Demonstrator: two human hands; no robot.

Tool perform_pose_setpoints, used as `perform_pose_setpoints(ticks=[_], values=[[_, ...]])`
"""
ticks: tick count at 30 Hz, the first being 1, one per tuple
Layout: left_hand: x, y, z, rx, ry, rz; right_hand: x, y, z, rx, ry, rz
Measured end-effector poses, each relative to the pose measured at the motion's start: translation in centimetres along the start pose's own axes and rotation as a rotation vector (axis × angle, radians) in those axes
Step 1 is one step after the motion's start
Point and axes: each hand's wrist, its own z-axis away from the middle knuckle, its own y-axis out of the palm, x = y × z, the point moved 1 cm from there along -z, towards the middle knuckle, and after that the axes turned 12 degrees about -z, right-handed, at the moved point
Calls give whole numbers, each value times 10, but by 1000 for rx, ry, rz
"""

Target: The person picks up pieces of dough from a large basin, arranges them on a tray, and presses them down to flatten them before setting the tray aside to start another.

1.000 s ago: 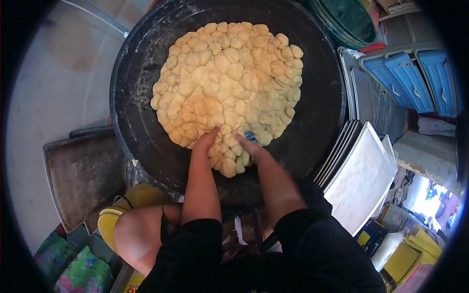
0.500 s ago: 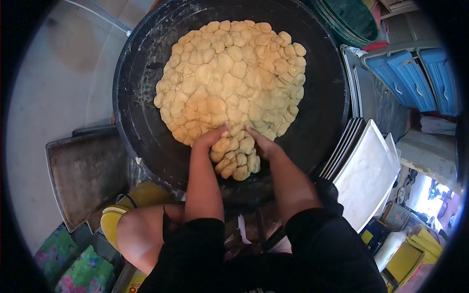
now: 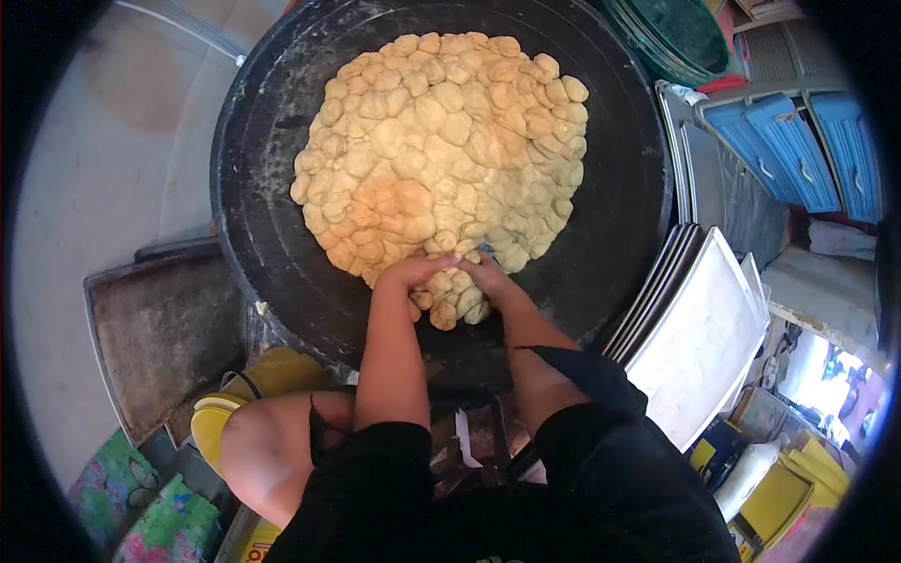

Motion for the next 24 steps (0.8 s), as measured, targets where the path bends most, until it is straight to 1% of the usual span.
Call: perform_pose_setpoints(ticks=[1, 2, 3, 4, 5, 6, 7, 8, 10, 11, 13, 14, 16, 17, 18, 19, 20, 21, 23, 24], values=[[3, -1, -6, 60, 75, 14, -2, -3, -1, 82, -6, 1], [7, -1, -10, 118, 148, 30, -6, -3, -5, 81, -5, -3], [1, 1, -2, 119, 146, 27, -16, -7, -16, 21, 20, 16], [-10, 4, 14, 73, 68, 62, -19, -6, -18, -39, 45, 34], [-17, 5, 24, 24, -7, 97, -21, -5, -17, -38, 42, 31], [-11, 8, 15, 19, -4, 95, -18, 0, -12, -25, -29, 26], [0, 13, -6, -36, 24, 166, -13, 5, -8, -12, -102, 23], [5, 17, -17, -87, 52, 236, -10, 11, -6, -14, -106, 21], [-6, 17, 1, -69, 45, 248, -12, 19, -2, -59, -128, -188], [-13, 17, 10, -59, 42, 269, -13, 19, -1, -60, -134, -188], [-19, 18, 21, -50, 80, 248, -14, 22, -2, 24, -145, -335], [-23, 18, 28, -39, 114, 228, -12, 21, 0, 32, -160, -336], [-40, 16, 41, -101, 118, 151, 16, 21, 36, -27, -80, -410], [-52, 16, 48, -149, 114, 84, 32, 21, 55, -24, -99, -415], [-62, 16, 53, -155, 127, 70, 50, 21, 72, -11, -157, -452], [-74, 14, 56, -255, 225, 60, 69, 19, 88, 2, -217, -488], [-85, 15, 61, -352, 322, 52, 85, 16, 105, -64, -215, -501], [-99, 17, 77, -357, 336, 36, 103, 14, 129, -62, -234, -511], [-139, 27, 126, -479, 556, -51, 141, 3, 191, 73, -490, -435], [-153, 41, 149, -481, 577, -61, 147, -7, 215, 69, -513, -436]])
